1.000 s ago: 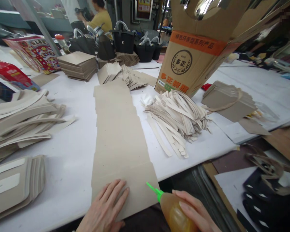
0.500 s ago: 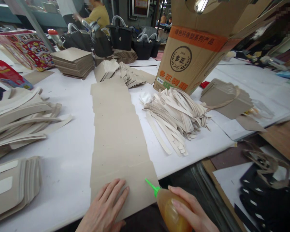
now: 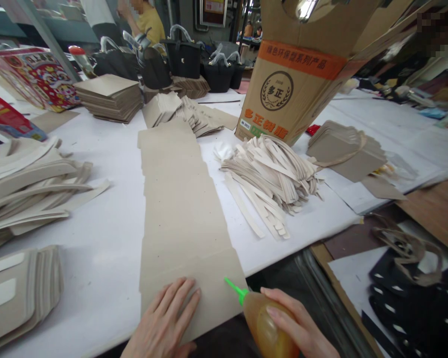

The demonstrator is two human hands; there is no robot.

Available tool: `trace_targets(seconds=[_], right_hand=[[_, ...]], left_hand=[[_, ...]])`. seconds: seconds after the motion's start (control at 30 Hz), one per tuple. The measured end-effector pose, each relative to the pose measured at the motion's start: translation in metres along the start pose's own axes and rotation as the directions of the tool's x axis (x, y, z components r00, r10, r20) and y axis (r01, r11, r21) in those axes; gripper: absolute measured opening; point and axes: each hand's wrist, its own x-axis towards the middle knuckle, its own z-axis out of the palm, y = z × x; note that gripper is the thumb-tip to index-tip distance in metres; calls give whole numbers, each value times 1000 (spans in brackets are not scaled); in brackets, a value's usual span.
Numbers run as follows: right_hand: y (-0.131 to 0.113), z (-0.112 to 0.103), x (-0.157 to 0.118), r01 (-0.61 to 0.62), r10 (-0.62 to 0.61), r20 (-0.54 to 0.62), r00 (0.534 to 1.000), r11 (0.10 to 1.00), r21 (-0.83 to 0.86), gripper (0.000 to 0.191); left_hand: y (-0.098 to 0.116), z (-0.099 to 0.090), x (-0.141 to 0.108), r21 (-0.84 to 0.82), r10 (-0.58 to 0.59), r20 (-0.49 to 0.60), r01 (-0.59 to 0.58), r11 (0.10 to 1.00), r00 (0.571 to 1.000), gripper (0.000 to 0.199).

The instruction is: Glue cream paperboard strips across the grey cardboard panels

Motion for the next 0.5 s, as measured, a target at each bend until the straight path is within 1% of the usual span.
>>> trace_targets(seconds=[0.1,0.2,0.33,0.43,0.5], right_hand=[[-2,1,0,-21,21,-43,999,1000,1,41],[-4,2,0,-49,50,-52,997,999,16,42],[-7,4,-2,-99,102,-62,993,994,49,44],[-8,6,-4,-129,132,-100,986,991,34,45],[-8,5,-6,-144,146,-103,984,989,26,47]], left_hand=[[0,-1,1,-12,-5,17,5,1000,1000,73],[0,-1,-1,-29,-1,18,2,1000,1000,74],[0,2,-4,-23,9,-10,-9,1000,1000,74],[0,3,-4,-10,10,-40,-11,1000,999,73],[0,2,-3,-6,8,-59,-9,1000,998,73]])
